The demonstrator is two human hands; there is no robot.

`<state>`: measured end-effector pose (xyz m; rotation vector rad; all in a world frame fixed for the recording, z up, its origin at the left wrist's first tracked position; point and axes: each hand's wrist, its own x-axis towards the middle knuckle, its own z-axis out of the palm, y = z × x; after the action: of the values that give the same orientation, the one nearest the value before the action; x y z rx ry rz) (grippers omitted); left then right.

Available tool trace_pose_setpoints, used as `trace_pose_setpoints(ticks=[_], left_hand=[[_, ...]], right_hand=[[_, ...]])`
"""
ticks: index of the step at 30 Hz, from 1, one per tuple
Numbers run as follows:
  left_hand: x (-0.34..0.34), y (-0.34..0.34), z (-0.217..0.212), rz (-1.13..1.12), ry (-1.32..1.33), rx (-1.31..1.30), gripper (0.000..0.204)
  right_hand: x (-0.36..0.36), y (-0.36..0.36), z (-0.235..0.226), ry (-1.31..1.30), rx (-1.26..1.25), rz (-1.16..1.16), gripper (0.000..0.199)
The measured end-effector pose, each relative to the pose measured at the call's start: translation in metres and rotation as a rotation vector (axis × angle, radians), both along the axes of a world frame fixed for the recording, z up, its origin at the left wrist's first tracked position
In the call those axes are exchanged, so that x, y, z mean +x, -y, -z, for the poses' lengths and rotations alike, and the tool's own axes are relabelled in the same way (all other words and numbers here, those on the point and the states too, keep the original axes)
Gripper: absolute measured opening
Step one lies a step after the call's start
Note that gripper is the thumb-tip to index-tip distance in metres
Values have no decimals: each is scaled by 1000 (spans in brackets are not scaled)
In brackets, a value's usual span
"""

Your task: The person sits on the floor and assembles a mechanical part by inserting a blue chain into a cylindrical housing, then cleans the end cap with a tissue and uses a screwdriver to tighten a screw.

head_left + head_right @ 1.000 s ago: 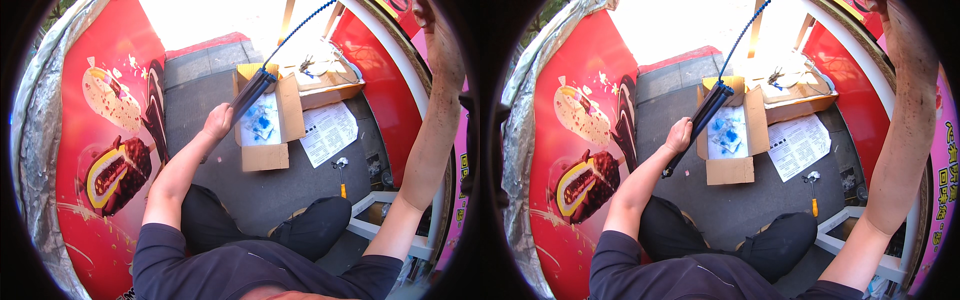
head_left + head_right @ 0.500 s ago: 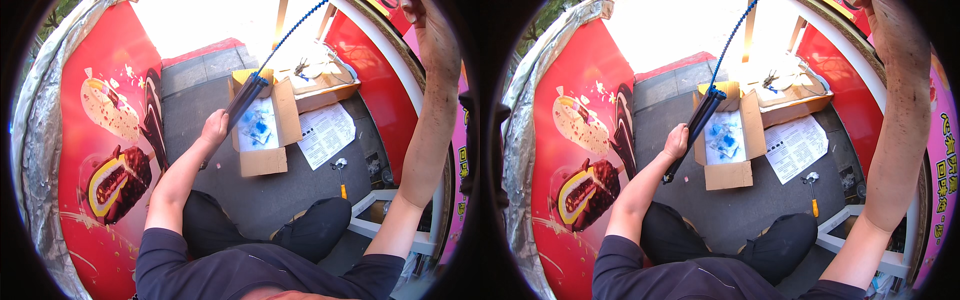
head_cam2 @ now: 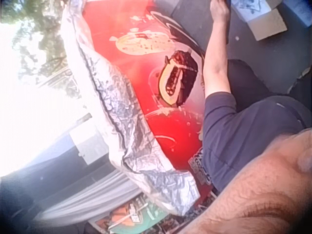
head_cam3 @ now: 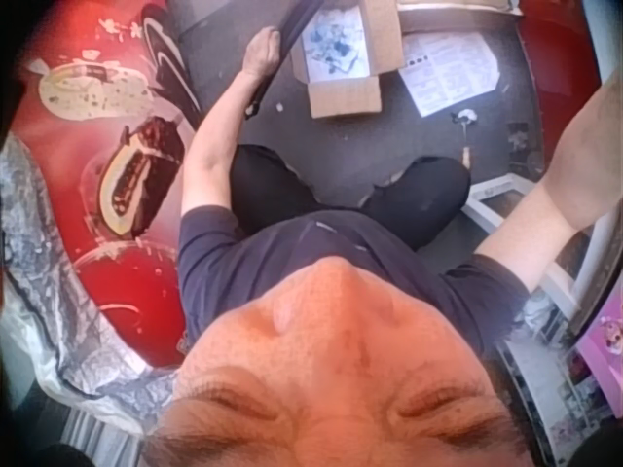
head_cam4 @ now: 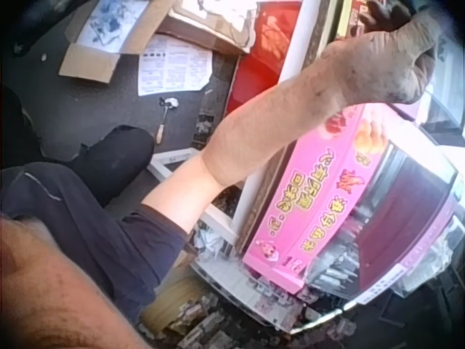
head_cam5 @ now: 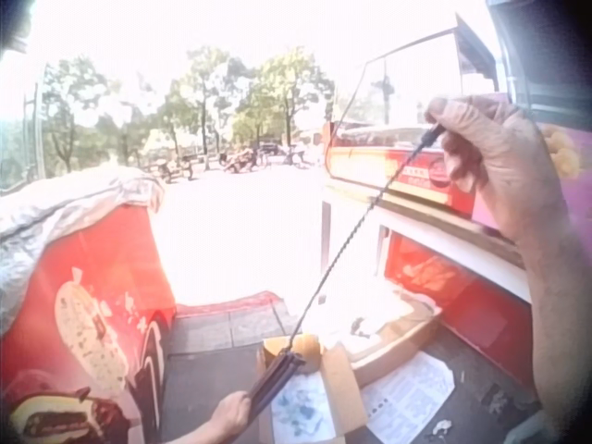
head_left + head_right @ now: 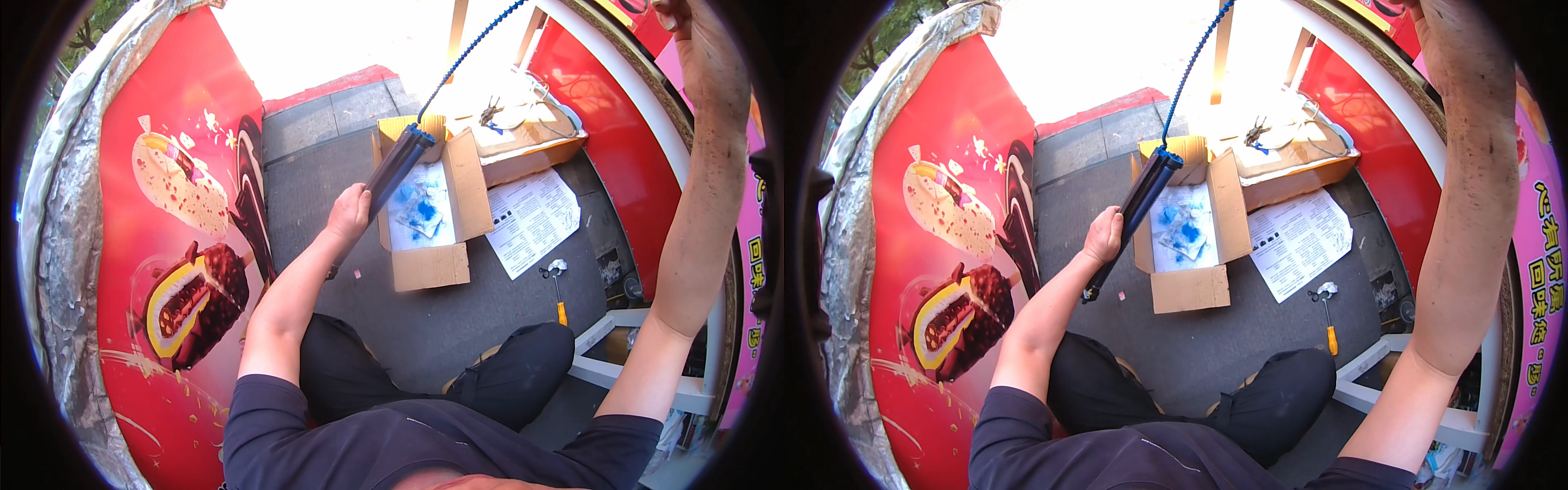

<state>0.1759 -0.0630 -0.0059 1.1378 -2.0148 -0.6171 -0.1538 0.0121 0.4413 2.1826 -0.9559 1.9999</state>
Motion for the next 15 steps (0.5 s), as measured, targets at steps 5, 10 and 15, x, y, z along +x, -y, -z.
trace_pose_setpoints(ticks=[5,10,15], left_hand=[[-3,-1,-3,6,-8,-15,34],[-3,-1,-4,30,-13,-27,35],[-2,0,-2,54,-23,-48,38]], right_hand=[[3,0,3,11,4,21,15],[2,0,5,30,4,-30,14],[-3,-1,5,26,-10,-38,15]])
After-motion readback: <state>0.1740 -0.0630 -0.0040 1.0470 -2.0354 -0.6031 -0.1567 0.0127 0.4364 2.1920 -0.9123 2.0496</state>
